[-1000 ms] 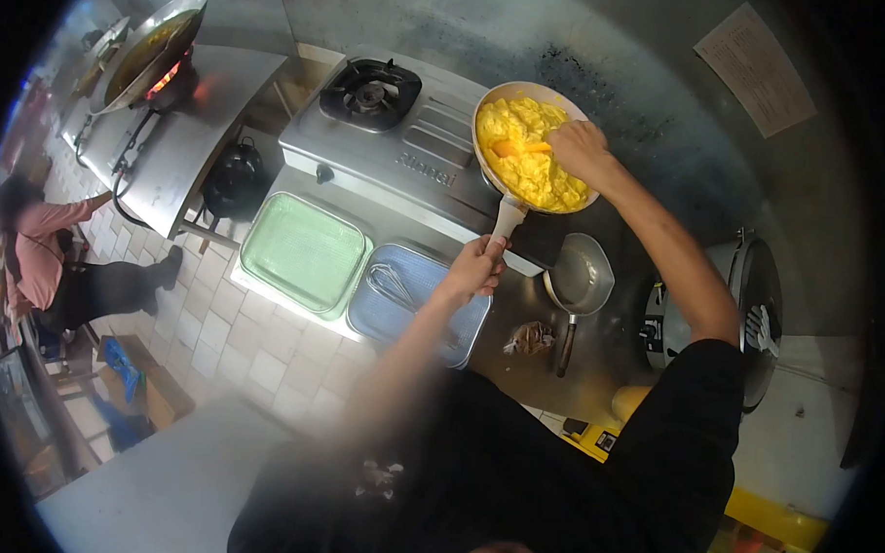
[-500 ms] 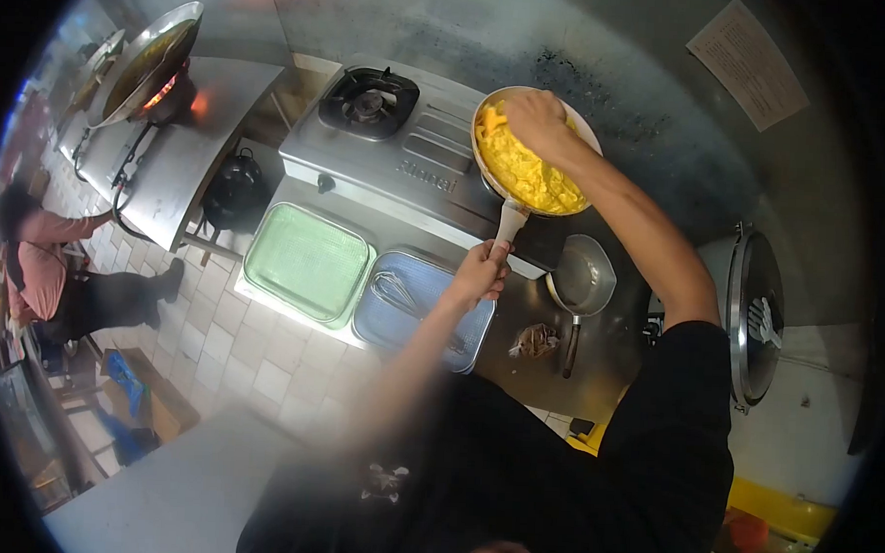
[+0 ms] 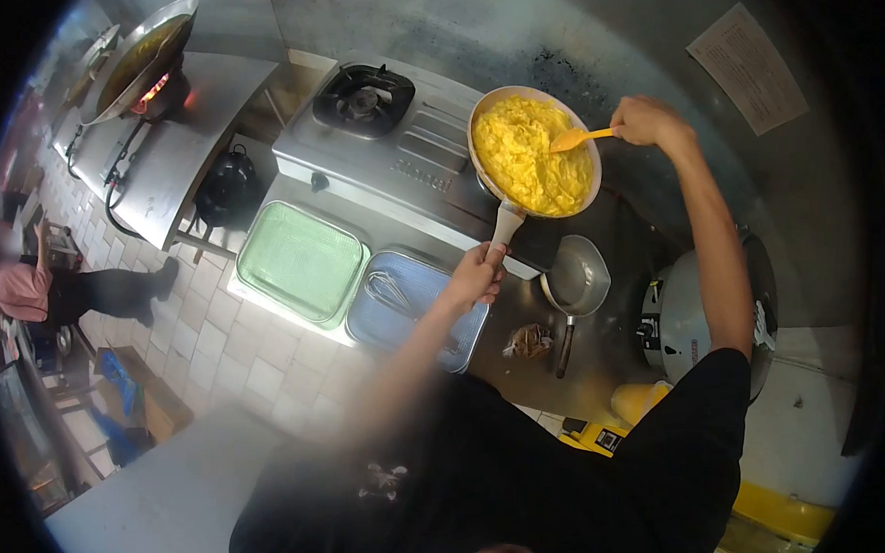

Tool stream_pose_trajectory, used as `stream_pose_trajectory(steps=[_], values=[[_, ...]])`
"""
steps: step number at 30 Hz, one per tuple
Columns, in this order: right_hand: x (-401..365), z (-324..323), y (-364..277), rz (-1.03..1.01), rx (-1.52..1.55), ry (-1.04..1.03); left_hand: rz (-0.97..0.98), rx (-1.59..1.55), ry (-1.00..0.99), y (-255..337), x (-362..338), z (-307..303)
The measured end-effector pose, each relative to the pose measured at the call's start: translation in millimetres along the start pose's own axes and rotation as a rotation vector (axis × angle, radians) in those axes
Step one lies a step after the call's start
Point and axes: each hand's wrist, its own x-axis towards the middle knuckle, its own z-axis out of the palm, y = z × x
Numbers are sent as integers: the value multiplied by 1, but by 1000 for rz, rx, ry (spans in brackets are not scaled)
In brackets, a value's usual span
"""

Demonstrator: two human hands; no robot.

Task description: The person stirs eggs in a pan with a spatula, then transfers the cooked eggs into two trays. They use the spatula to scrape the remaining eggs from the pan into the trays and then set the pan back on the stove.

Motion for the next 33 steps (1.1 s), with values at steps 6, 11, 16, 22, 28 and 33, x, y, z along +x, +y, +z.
stream_pose_trajectory(steps=[6,11,16,22,28,33], values=[[-29,49,-32,-274,27,-145,-1,23,-4,0,0,1],[-15,116,-50,-87,260,78,-6,54,-4,4,-4,2],[-5,129,-2,-201,461,134,5,104,-2,5,-2,1],[0,124,-5,-136,549,144,-21,63,-12,1,-1,3],[13,154,-60,-173,443,230,-16,23,-12,-2,2,0],[-9,101,-20,-48,294,139,-35,-35,-81,-1,9,-4]])
